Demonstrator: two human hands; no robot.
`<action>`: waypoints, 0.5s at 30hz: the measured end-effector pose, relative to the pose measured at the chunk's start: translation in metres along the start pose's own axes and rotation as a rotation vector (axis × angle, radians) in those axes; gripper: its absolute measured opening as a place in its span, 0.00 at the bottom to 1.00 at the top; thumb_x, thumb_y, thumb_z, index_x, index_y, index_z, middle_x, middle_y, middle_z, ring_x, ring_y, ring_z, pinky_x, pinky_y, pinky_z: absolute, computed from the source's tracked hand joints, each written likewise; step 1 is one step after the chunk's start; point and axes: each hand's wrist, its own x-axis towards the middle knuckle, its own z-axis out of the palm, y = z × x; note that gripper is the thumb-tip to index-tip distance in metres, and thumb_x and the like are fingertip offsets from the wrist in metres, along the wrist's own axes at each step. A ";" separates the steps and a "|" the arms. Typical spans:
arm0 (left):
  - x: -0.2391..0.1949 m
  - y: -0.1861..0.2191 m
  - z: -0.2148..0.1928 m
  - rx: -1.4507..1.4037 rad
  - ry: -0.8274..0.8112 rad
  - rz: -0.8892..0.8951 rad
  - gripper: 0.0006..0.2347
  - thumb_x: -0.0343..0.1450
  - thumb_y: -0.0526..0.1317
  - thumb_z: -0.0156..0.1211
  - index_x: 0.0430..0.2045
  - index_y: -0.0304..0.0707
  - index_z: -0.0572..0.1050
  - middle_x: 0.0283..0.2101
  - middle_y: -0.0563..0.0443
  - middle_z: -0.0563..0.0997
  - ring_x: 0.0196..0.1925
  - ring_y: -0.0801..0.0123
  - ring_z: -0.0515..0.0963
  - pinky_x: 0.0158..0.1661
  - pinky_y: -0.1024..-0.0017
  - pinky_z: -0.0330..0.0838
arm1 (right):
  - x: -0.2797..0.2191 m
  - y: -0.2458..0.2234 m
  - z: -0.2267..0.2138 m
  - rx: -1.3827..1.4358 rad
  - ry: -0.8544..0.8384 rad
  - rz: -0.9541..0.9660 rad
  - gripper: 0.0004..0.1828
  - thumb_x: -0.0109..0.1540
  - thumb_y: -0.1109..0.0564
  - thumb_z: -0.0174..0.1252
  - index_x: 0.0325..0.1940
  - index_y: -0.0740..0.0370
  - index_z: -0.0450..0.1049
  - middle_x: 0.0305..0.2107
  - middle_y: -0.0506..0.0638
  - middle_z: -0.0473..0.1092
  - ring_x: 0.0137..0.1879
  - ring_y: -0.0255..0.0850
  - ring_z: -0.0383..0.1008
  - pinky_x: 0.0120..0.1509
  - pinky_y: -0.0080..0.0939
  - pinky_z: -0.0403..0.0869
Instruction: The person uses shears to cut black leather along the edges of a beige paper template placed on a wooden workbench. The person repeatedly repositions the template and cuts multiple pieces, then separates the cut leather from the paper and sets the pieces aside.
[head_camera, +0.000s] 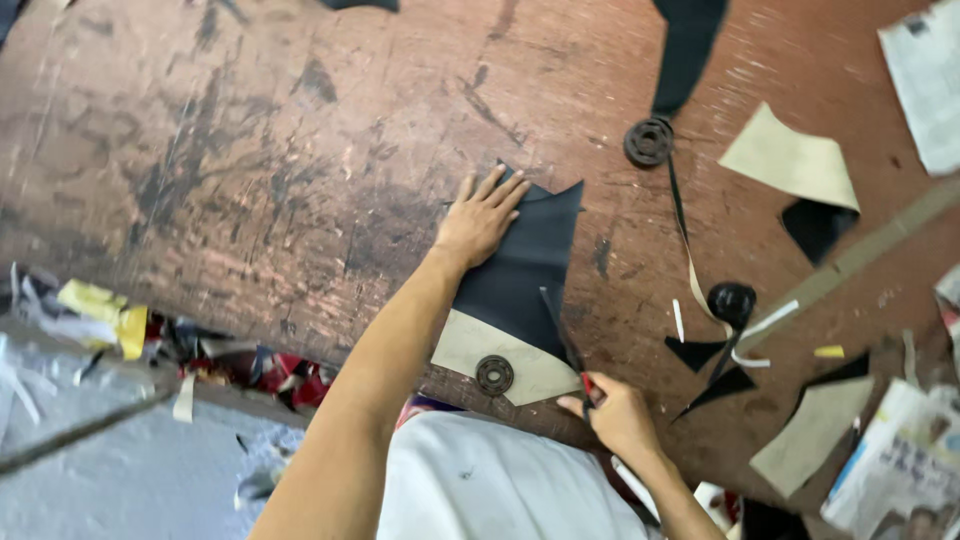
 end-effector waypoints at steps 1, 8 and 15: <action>-0.003 -0.006 0.003 0.041 -0.013 0.034 0.24 0.79 0.50 0.40 0.71 0.46 0.56 0.76 0.55 0.56 0.78 0.59 0.49 0.70 0.46 0.45 | -0.005 0.005 0.002 0.005 0.061 0.050 0.25 0.46 0.47 0.77 0.41 0.60 0.79 0.18 0.50 0.72 0.25 0.39 0.68 0.32 0.42 0.70; -0.089 -0.079 -0.005 -0.007 0.054 -0.149 0.27 0.80 0.51 0.34 0.75 0.41 0.48 0.78 0.50 0.49 0.79 0.56 0.43 0.73 0.50 0.38 | -0.010 0.043 0.004 -0.295 0.425 0.160 0.44 0.42 0.47 0.80 0.57 0.64 0.72 0.39 0.58 0.73 0.48 0.55 0.73 0.52 0.53 0.71; -0.152 -0.138 -0.024 0.025 0.077 -0.240 0.29 0.79 0.54 0.39 0.74 0.41 0.50 0.76 0.51 0.55 0.78 0.60 0.49 0.72 0.45 0.38 | -0.028 -0.030 0.040 -0.355 0.527 -0.115 0.38 0.50 0.59 0.72 0.63 0.57 0.70 0.54 0.56 0.70 0.62 0.53 0.69 0.66 0.50 0.69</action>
